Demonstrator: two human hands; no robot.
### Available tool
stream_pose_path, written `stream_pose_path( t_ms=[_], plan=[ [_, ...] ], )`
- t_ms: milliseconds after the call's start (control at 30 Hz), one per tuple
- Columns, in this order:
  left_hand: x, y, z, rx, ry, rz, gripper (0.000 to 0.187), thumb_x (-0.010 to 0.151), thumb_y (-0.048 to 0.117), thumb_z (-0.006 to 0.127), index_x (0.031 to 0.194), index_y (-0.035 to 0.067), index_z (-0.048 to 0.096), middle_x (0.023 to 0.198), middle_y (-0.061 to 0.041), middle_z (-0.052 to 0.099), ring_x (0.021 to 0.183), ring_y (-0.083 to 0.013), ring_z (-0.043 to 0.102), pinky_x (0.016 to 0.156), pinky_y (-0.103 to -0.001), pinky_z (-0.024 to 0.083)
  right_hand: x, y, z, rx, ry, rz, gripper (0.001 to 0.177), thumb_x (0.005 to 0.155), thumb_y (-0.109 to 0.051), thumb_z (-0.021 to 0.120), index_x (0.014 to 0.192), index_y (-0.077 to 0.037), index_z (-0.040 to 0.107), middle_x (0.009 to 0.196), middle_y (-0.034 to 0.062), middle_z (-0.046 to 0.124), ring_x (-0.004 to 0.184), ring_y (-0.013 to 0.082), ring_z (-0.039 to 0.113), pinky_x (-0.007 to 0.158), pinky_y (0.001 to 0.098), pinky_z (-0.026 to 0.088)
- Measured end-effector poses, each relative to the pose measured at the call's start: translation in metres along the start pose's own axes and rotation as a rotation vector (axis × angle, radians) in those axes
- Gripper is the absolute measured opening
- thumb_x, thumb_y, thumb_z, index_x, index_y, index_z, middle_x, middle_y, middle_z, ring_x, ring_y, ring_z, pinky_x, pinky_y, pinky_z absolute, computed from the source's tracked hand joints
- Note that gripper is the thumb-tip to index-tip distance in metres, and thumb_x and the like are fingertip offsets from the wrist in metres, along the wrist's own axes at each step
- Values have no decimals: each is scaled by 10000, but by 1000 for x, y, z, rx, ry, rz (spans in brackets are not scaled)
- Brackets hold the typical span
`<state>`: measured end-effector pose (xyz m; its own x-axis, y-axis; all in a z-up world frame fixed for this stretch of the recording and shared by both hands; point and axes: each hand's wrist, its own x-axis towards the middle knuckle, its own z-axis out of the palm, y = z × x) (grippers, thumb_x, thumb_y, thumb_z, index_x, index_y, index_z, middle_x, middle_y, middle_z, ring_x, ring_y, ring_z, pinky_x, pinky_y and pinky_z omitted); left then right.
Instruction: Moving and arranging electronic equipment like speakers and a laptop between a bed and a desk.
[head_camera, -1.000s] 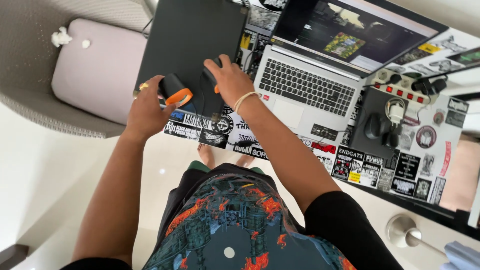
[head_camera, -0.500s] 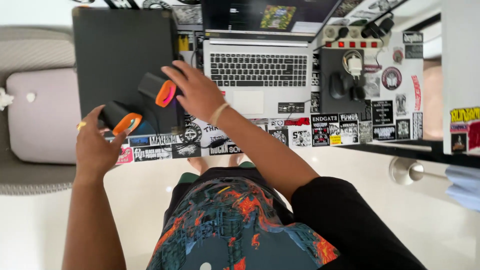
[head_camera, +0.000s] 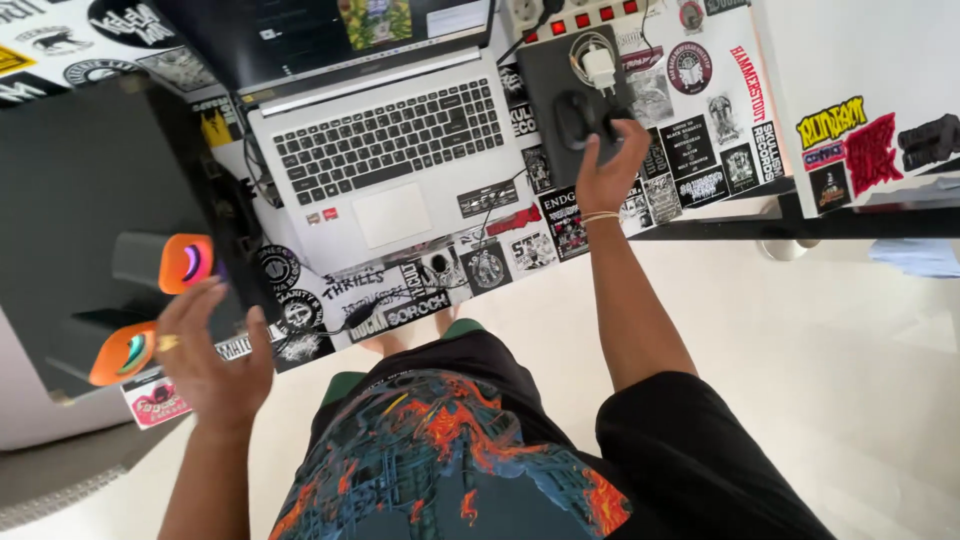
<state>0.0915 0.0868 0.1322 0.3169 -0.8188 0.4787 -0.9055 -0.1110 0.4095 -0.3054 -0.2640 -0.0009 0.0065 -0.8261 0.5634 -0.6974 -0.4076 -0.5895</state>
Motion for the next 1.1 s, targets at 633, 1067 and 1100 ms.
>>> stream_pose_path(
  t_ms=[633, 1067, 1100],
  plan=[
    [57, 87, 68, -152, -285, 67, 304, 929, 134, 720, 1213, 48, 650, 1199, -96, 702, 1075, -310, 661, 946, -421, 510, 0, 38, 64, -61, -181, -35, 348, 1010, -90, 651, 1355, -127, 654, 1456, 200, 448, 1334, 425, 447, 1131, 546, 401],
    [57, 86, 71, -171, -288, 31, 274, 934, 121, 716, 1189, 48, 650, 1165, -95, 710, 1033, -310, 676, 934, -419, 511, 0, 36, 63, 5, -177, -22, 345, 1003, -74, 658, 1346, -110, 666, 1467, 192, 448, 1333, 424, 457, 1112, 550, 412],
    [57, 86, 71, -179, -285, 32, 271, 935, 119, 716, 1188, 50, 649, 1167, -95, 711, 1036, -309, 677, 935, -418, 511, -1, 37, 63, -2, -166, -32, 349, 994, -69, 659, 1341, -107, 666, 1462, 195, 447, 1334, 424, 458, 1108, 550, 410]
  ],
)
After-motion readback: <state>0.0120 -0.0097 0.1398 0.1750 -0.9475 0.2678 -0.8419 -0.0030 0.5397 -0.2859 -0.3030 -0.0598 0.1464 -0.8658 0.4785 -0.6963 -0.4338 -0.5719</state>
